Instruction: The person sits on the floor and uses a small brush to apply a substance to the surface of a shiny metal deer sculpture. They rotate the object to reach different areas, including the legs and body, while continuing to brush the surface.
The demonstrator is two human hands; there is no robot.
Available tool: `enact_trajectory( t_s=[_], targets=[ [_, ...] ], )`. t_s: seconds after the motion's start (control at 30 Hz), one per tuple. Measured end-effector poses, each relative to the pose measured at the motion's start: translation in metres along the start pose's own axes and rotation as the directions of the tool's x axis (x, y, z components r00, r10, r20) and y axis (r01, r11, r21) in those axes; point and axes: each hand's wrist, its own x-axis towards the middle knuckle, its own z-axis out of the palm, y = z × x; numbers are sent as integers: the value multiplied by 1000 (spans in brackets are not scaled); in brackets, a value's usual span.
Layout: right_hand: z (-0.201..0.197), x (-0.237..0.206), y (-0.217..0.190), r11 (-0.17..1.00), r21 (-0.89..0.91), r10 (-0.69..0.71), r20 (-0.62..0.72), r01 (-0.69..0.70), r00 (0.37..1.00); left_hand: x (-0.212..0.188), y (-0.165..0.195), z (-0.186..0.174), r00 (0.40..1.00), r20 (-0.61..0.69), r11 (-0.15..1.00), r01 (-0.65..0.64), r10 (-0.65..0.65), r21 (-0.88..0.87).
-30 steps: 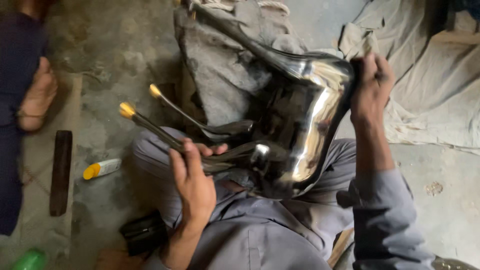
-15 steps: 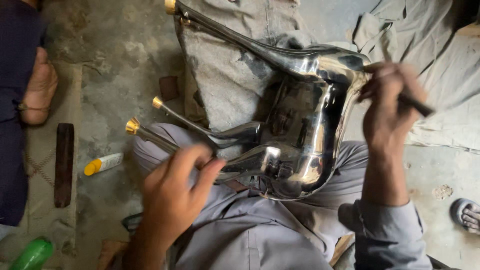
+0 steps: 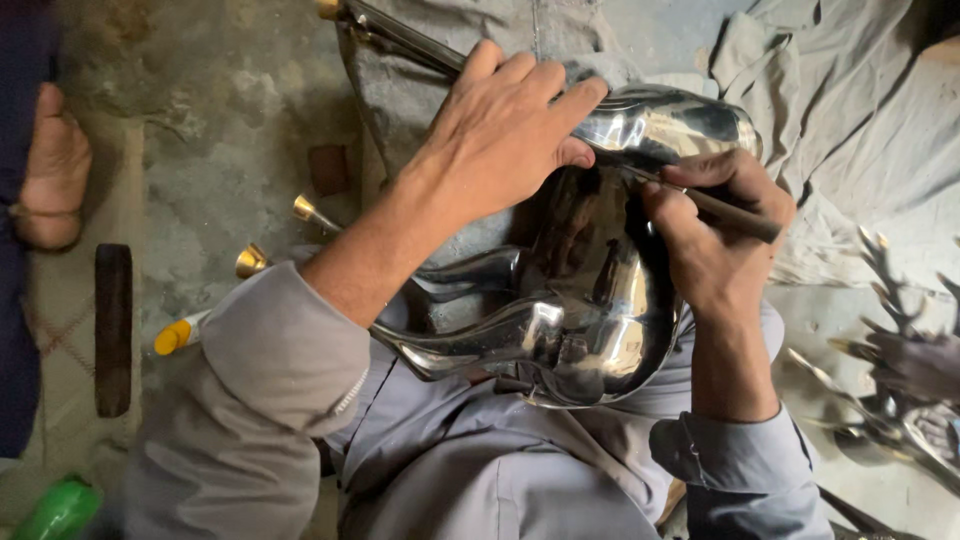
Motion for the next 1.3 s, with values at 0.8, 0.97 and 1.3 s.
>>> enact_trajectory(
  t_s=[0.8, 0.97, 1.3],
  targets=[
    [10, 16, -10, 989, -149, 32, 65, -22, 997, -6, -8, 5, 989, -145, 999, -22, 16, -39],
    [11, 16, -13, 982, -188, 13, 95, 5, 995, -7, -12, 4, 992, -127, 999, -7, 1, -50],
    [11, 9, -9, 977, -214, 25, 111, -1, 993, -6, -14, 6, 992, -124, 998, 19, -27, -62]
  ],
)
